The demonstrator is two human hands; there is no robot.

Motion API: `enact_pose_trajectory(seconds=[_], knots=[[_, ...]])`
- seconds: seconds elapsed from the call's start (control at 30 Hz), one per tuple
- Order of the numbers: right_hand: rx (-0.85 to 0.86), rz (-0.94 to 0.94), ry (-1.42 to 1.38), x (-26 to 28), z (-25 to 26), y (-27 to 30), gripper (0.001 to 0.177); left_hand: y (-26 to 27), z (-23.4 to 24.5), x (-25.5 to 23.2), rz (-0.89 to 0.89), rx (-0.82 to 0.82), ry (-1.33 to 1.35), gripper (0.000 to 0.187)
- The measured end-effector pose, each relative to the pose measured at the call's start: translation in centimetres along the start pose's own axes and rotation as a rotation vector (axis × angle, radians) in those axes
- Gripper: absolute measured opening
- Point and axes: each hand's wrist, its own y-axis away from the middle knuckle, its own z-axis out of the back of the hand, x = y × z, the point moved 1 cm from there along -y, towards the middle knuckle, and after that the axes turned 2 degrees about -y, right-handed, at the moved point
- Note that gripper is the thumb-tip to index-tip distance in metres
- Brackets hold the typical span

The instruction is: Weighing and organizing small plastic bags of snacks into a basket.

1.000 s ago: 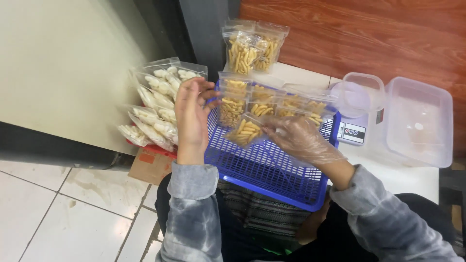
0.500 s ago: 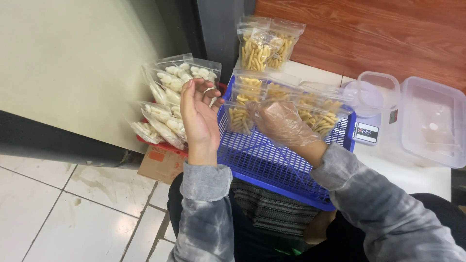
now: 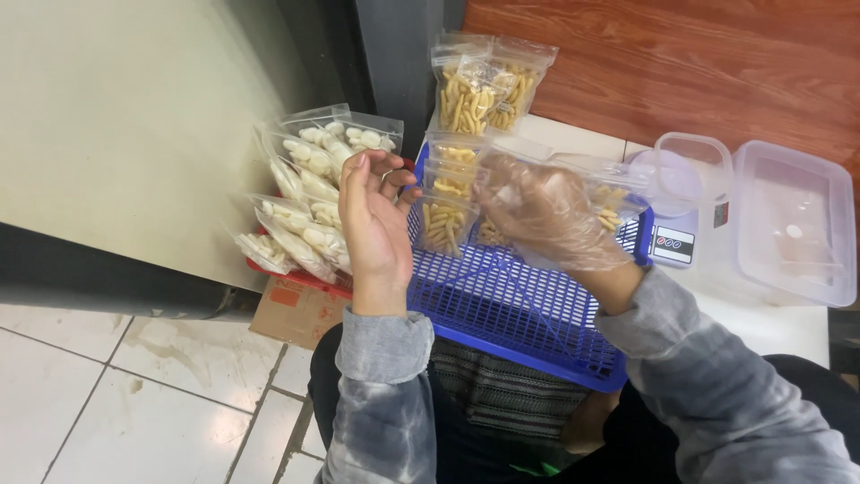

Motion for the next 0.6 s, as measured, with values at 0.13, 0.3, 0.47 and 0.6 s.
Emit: enact_pose_trajectory(seconds=[0.13,0.3,0.47,0.6], knots=[[0.038,0.101,-0.125,-3.1,2.0,-4.6,0.016,0.1,0.0,0.2,-0.003,0.002,0.001,0.017],[0.334,-0.292,-0.155,-7.4,1.1,-9.2,0.033,0.0,0.3,0.6,-0.031,0.049,0.128,0.021],[0.52,-0.345,-0.019,-10.3,-1.8,-12.0,0.048,-0.2,0.4,0.7,-0.03,0.042,0.106,0.019],[0.621,-0.42,0.047,-8.4,-1.5,-13.4,0.058,-0.2,0.3,0.4,-0.005,0.03,-0.146,0.014]])
